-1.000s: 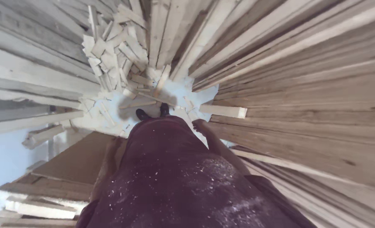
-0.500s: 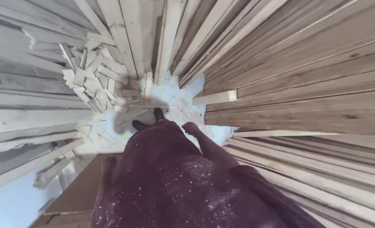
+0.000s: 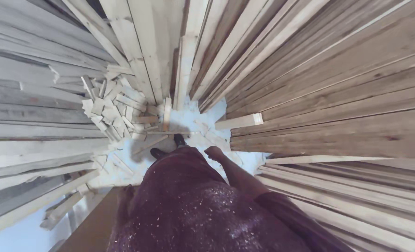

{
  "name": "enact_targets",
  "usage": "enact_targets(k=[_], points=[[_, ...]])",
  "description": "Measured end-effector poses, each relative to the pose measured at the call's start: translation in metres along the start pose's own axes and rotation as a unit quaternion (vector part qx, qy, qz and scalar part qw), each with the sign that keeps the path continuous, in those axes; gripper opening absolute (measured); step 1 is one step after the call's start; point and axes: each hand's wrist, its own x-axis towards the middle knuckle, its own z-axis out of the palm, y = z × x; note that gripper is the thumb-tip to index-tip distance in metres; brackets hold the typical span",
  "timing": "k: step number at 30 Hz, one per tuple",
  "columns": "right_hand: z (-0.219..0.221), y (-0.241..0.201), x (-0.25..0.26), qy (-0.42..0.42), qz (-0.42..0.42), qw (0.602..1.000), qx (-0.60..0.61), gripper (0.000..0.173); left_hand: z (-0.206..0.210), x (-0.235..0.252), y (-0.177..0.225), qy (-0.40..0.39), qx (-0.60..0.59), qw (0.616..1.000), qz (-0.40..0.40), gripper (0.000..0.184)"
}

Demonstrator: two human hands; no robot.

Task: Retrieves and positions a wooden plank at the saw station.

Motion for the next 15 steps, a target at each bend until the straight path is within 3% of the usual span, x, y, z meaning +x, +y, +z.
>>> enact_targets(k=[3,7,11,15], points=[[-0.01,-0.022,-0.01,0.0,-0.047,0.995,-0.086,0.044,0.0,-0.003,-0.002,0.019,-0.041,0.999,0.006,0.032],[-0.053,-0.098,-0.018,0.048,-0.167,0.97,-0.171,0.048,0.008,-0.005,-0.017,0.038,-0.053,0.997,-0.034,0.041],[-0.143,-0.223,-0.015,0.196,-0.275,0.917,-0.212,0.052,0.014,-0.023,-0.03,0.065,-0.019,0.995,-0.068,0.038],[-0.246,-0.366,0.009,0.326,-0.322,0.847,-0.27,0.06,0.041,-0.045,-0.039,0.11,-0.108,0.983,-0.101,0.041]])
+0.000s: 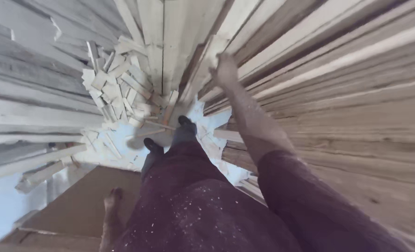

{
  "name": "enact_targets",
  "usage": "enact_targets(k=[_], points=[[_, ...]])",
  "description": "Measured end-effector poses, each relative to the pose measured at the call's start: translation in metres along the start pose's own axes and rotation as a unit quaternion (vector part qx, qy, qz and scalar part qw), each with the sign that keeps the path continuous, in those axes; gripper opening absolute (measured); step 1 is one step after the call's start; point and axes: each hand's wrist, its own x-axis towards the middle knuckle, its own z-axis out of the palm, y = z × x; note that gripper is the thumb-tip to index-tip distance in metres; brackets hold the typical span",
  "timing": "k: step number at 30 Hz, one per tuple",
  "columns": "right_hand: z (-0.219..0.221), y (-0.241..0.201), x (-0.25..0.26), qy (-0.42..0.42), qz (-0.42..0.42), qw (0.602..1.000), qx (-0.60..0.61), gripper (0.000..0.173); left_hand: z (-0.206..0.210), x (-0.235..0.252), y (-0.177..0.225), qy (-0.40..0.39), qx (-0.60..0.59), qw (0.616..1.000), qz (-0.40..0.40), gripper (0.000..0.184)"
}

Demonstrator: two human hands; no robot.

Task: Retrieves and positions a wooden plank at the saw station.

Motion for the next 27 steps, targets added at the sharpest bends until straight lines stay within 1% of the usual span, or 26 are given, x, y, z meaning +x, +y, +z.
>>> enact_targets(k=[2,4,6,7,8,10,11,13,14,15,16,17,19,20,22,24,25,27], points=[[-0.013,0.001,0.068,-0.004,-0.033,0.998,-0.047,0.063,0.018,-0.014,-0.02,0.023,-0.032,0.999,-0.026,0.041],[-0.009,0.007,0.116,-0.031,-0.058,0.994,-0.089,0.066,0.046,-0.031,-0.03,0.045,-0.066,0.995,-0.058,0.045],[0.002,0.014,0.143,-0.021,-0.089,0.987,-0.132,0.064,0.09,-0.053,-0.021,0.065,-0.084,0.991,-0.078,0.046],[0.005,0.018,0.146,-0.017,-0.098,0.984,-0.149,0.061,0.117,-0.068,-0.009,0.068,-0.089,0.99,-0.083,0.045],[0.006,0.021,0.142,-0.023,-0.109,0.981,-0.156,0.057,0.145,-0.084,0.012,0.06,-0.095,0.99,-0.086,0.042],[0.003,0.027,0.117,-0.045,-0.15,0.98,-0.125,0.048,0.204,-0.103,0.072,-0.008,-0.076,0.995,-0.057,0.038],[0.004,0.034,0.096,-0.061,-0.17,0.979,-0.098,0.04,0.232,-0.111,0.106,-0.056,-0.041,0.997,-0.021,0.038],[0.013,0.048,0.043,-0.115,-0.202,0.971,-0.049,0.03,0.283,-0.115,0.176,-0.149,0.031,0.984,0.093,0.039],[0.019,0.054,0.016,-0.155,-0.217,0.963,-0.027,0.03,0.307,-0.115,0.212,-0.189,0.03,0.972,0.137,0.04],[0.026,0.058,-0.01,-0.212,-0.231,0.949,-0.011,0.031,0.33,-0.117,0.247,-0.225,-0.013,0.962,0.158,0.04],[0.035,0.063,-0.034,-0.252,-0.255,0.933,0.005,0.032,0.351,-0.119,0.279,-0.267,-0.079,0.95,0.14,0.043],[0.047,0.068,-0.058,-0.264,-0.276,0.924,0.032,0.031,0.368,-0.121,0.305,-0.314,-0.136,0.935,0.096,0.05],[0.059,0.072,-0.088,-0.278,-0.297,0.91,0.077,0.028,0.393,-0.112,0.346,-0.367,-0.17,0.915,0.006,0.073],[0.064,0.073,-0.097,-0.271,-0.304,0.909,0.092,0.026,0.403,-0.106,0.359,-0.376,-0.177,0.909,-0.043,0.076],[0.07,0.078,-0.107,-0.261,-0.312,0.906,0.113,0.022,0.415,-0.096,0.37,-0.374,-0.139,0.911,-0.107,0.064],[0.073,0.084,-0.108,-0.259,-0.329,0.899,0.125,0.022,0.417,-0.096,0.383,-0.368,-0.072,0.92,-0.116,0.048],[0.074,0.086,-0.106,-0.263,-0.343,0.892,0.133,0.024,0.416,-0.1,0.39,-0.364,-0.044,0.924,-0.112,0.042],[0.068,0.088,-0.105,-0.317,-0.342,0.869,0.167,0.044,0.408,-0.109,0.388,-0.365,0.004,0.927,-0.09,0.036]])
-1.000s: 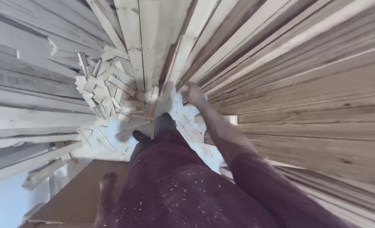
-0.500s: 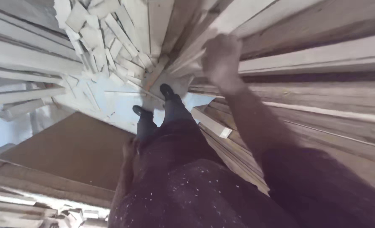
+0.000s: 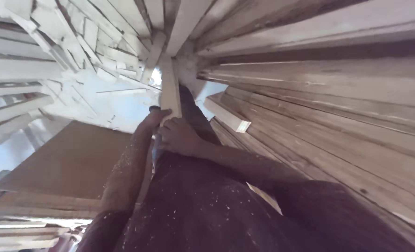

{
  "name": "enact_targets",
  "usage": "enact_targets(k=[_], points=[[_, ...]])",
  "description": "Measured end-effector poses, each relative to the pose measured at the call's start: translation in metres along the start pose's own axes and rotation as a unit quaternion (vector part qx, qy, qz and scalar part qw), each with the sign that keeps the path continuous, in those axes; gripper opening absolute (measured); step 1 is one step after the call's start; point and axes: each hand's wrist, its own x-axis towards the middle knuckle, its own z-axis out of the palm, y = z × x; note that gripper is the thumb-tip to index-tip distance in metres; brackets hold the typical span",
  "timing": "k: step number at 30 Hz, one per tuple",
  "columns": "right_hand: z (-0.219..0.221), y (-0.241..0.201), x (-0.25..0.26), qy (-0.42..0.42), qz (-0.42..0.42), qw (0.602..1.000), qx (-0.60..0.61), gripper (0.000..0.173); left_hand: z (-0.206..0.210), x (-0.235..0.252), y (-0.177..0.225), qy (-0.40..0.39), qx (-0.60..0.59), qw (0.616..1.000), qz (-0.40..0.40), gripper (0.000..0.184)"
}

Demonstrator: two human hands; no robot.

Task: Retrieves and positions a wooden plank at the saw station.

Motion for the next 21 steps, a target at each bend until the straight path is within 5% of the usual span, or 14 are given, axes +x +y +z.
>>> enact_targets(k=[2,6,10,12,14,17,21], points=[[-0.013,-0.002,0.002,-0.029,0.065,0.993,0.097,0.06,-0.015,-0.008,-0.016,-0.016,0.002,1.0,0.015,0.035],[-0.039,0.018,0.01,-0.02,0.223,0.967,0.12,0.047,-0.056,-0.057,-0.058,-0.013,-0.028,0.999,0.023,0.029],[0.003,0.06,0.034,-0.128,0.296,0.931,0.171,0.053,-0.081,-0.129,-0.126,0.035,-0.088,0.994,0.051,0.024],[0.037,0.058,0.052,-0.155,0.368,0.861,0.316,0.06,-0.08,-0.17,-0.158,0.075,-0.123,0.989,0.032,0.024],[0.062,0.042,0.075,-0.14,0.436,0.749,0.479,0.069,-0.077,-0.205,-0.2,0.091,-0.177,0.979,0.05,0.029],[0.089,0.005,0.106,-0.126,0.414,0.642,0.633,0.088,-0.06,-0.248,-0.271,0.043,-0.298,0.94,0.162,0.05],[0.114,-0.072,0.128,-0.15,0.284,0.614,0.721,0.099,-0.019,-0.283,-0.365,0.017,-0.326,0.89,0.319,0.048]])
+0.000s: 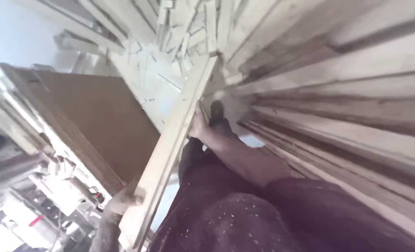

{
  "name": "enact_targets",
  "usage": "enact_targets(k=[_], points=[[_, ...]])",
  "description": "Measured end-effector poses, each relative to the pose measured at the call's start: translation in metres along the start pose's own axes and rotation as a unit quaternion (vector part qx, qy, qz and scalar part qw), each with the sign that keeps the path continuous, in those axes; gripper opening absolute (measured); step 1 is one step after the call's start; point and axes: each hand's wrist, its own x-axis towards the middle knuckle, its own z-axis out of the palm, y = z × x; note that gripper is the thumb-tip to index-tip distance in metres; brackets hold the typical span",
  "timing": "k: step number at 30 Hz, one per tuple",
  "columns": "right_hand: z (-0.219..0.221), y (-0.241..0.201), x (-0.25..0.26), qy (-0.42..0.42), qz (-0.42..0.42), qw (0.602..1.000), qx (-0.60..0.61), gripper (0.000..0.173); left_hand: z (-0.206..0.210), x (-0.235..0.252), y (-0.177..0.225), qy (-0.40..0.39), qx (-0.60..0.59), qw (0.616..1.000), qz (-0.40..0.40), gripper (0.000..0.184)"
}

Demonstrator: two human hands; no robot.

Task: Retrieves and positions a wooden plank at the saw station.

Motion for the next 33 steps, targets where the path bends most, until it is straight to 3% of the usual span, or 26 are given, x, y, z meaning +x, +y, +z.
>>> enact_targets(k=[2,5,11,13,15,17,19,21,23,25,26,28,30,33], points=[[0.042,0.019,-0.001,-0.066,-0.011,0.998,-0.019,0.101,-0.007,-0.032,-0.038,-0.009,-0.029,0.997,0.076,0.045],[0.1,0.055,-0.007,-0.095,0.006,0.993,-0.073,0.087,-0.012,-0.064,-0.1,-0.008,-0.099,0.983,0.156,0.046],[0.181,0.17,-0.04,-0.189,-0.035,0.969,-0.157,0.044,-0.045,-0.094,-0.262,0.089,-0.2,0.957,0.188,0.041],[0.196,0.21,-0.051,-0.217,-0.057,0.95,-0.218,0.042,-0.055,-0.093,-0.306,0.158,-0.205,0.95,0.175,0.048],[0.216,0.245,-0.064,-0.226,-0.11,0.924,-0.287,0.043,-0.06,-0.09,-0.333,0.287,-0.168,0.93,0.156,0.048],[0.242,0.271,-0.081,-0.23,-0.185,0.872,-0.39,0.042,-0.063,-0.091,-0.346,0.389,-0.119,0.901,0.15,0.047],[0.263,0.291,-0.1,-0.286,-0.228,0.782,-0.504,0.042,-0.052,-0.113,-0.354,0.446,-0.093,0.874,0.168,0.044],[0.282,0.298,-0.11,-0.376,-0.241,0.693,-0.566,0.032,-0.034,-0.141,-0.362,0.473,-0.092,0.848,0.22,0.039],[0.309,0.302,-0.112,-0.446,-0.25,0.631,-0.583,0.028,-0.028,-0.164,-0.366,0.501,-0.116,0.808,0.288,0.036],[0.324,0.308,-0.117,-0.467,-0.263,0.529,-0.659,0.066,-0.019,-0.179,-0.377,0.531,-0.152,0.749,0.366,0.032],[0.328,0.317,-0.123,-0.47,-0.261,0.455,-0.71,0.093,-0.015,-0.186,-0.383,0.544,-0.173,0.713,0.407,0.031],[0.334,0.348,-0.132,-0.478,-0.26,0.263,-0.797,0.115,-0.01,-0.2,-0.395,0.575,-0.216,0.624,0.483,0.033],[0.328,0.386,-0.131,-0.484,-0.25,0.098,-0.833,0.115,-0.009,-0.213,-0.409,0.608,-0.255,0.527,0.537,0.047],[0.315,0.437,-0.111,-0.504,-0.185,-0.062,-0.841,0.106,-0.015,-0.236,-0.434,0.691,-0.318,0.387,0.522,0.081]])
